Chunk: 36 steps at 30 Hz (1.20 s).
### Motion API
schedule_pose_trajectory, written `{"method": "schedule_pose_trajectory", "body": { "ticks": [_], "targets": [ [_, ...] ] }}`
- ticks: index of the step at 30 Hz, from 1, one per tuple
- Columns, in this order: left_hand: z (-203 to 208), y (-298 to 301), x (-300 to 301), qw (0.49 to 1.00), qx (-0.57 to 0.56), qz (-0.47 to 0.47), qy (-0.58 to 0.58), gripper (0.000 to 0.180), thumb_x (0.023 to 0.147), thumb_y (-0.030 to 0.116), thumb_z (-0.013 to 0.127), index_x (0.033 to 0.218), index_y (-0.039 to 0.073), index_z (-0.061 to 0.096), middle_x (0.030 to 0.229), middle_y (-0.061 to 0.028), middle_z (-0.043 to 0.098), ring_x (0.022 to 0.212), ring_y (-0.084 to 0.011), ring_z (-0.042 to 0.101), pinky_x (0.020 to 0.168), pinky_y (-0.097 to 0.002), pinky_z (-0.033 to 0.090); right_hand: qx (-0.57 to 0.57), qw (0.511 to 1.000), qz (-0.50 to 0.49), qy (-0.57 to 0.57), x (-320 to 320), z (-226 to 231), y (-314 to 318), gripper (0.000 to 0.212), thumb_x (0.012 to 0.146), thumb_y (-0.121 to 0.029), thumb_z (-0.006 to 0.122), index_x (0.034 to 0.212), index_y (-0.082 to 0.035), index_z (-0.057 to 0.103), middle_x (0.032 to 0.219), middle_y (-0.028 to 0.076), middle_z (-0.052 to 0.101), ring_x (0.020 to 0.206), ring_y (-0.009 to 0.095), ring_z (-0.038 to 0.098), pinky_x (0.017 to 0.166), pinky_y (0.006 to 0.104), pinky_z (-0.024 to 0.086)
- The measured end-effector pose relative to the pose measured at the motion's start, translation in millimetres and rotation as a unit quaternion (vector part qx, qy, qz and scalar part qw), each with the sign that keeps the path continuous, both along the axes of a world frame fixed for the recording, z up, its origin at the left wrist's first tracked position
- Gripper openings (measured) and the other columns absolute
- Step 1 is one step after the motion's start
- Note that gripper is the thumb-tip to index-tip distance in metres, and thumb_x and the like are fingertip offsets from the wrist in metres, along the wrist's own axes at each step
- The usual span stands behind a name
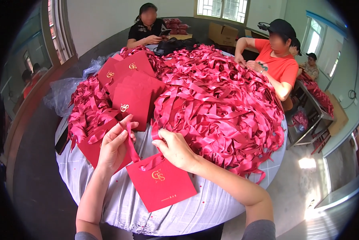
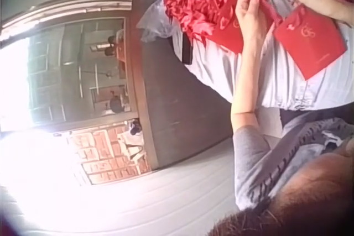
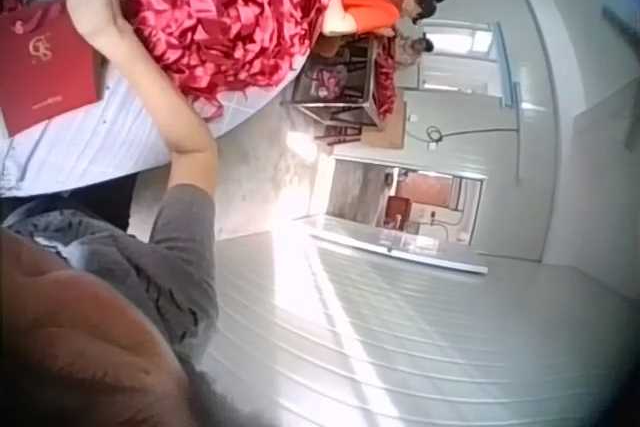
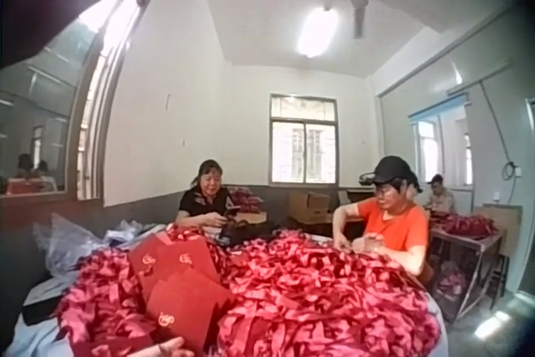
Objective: The person assembles gift bags by taking ribbon strips from a pile and attaching them into the red paper bags by hand.
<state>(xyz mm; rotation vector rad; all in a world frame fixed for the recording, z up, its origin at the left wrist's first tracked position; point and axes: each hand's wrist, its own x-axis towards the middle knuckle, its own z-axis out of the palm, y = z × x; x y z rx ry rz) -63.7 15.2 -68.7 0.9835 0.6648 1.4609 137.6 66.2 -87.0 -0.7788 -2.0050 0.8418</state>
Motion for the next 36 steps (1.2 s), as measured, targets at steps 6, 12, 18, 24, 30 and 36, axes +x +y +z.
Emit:
{"method": "schedule_pose_trajectory", "body": {
  "ticks": [6, 12, 18, 24, 30, 36],
  "targets": [
    [-0.7, -1.5, 0.7, 1.000, -0.018, 0.024, -0.008, 0.047, 0.091, 0.004, 0.053, 0.136, -0.004, 0.041, 0.115, -0.0107, 0.059, 0.086, -0.0109, 0.056, 0.085, -0.0251, 0.045, -0.037, 0.992, 0.024, -0.115, 3.4, 1.7, -1.0, 0.028, 0.087, -0.017, 0.063, 0.075, 0.001, 0.047, 0.055, 0.008, 0.048, 0.053, 0.006, 0.040, 0.046, 0.0304, 0.034],
    [-10.7, -0.4, -0.8, 0.999, -0.029, 0.026, -0.015, 0.046, 0.090, 0.004, 0.056, 0.134, -0.002, 0.044, 0.114, -0.0110, 0.060, 0.097, -0.0118, 0.058, 0.092, -0.0263, 0.045, 0.140, 0.944, -0.087, -0.287, 1.7, 21.0, -22.4, 0.022, 0.084, -0.020, 0.065, 0.084, -0.001, 0.057, 0.075, 0.018, 0.060, 0.070, 0.036, 0.060, 0.064, 0.0428, 0.048],
    [-9.1, -2.5, 6.9, 0.998, -0.045, 0.037, -0.017, 0.041, 0.091, 0.001, 0.055, 0.131, -0.001, 0.048, 0.114, -0.0103, 0.061, 0.104, -0.0129, 0.057, 0.095, -0.0286, 0.043, 0.062, 0.984, 0.058, -0.155, -15.4, 18.1, -25.8, 0.015, 0.085, -0.016, 0.064, 0.085, -0.001, 0.064, 0.081, 0.011, 0.060, 0.075, 0.027, 0.061, 0.066, 0.0364, 0.048],
    [-16.1, 0.7, 8.5, 0.998, -0.044, 0.042, -0.021, 0.040, 0.091, 0.001, 0.055, 0.131, -0.001, 0.049, 0.113, -0.0098, 0.061, 0.105, -0.0129, 0.057, 0.095, -0.0288, 0.044, -0.070, 0.981, 0.085, -0.158, -27.5, 1.3, -21.7, 0.020, 0.086, -0.019, 0.066, 0.084, 0.001, 0.064, 0.071, 0.008, 0.060, 0.066, 0.013, 0.060, 0.058, 0.0294, 0.047],
    [-19.7, -4.3, 11.7, 0.958, 0.045, 0.171, 0.225, 0.047, 0.094, 0.007, 0.052, 0.139, 0.001, 0.038, 0.114, -0.0078, 0.058, 0.102, -0.0127, 0.056, 0.092, -0.0268, 0.044, -0.206, 0.973, 0.082, -0.064, -27.1, -9.8, -15.4, 0.017, 0.091, -0.013, 0.062, 0.082, 0.001, 0.059, 0.073, 0.000, 0.058, 0.069, 0.006, 0.057, 0.058, 0.0224, 0.048],
    [-16.3, -16.2, 20.9, 0.907, 0.063, 0.175, 0.378, 0.019, 0.092, 0.009, 0.058, 0.105, 0.000, 0.048, 0.103, -0.0081, 0.059, 0.089, -0.0115, 0.058, 0.080, -0.0259, 0.047, -0.206, 0.977, 0.046, 0.017, -10.9, 9.2, -0.2, 0.015, 0.093, -0.012, 0.057, 0.083, -0.001, 0.055, 0.078, -0.002, 0.058, 0.071, 0.004, 0.056, 0.061, 0.0203, 0.052]
  ]
}}
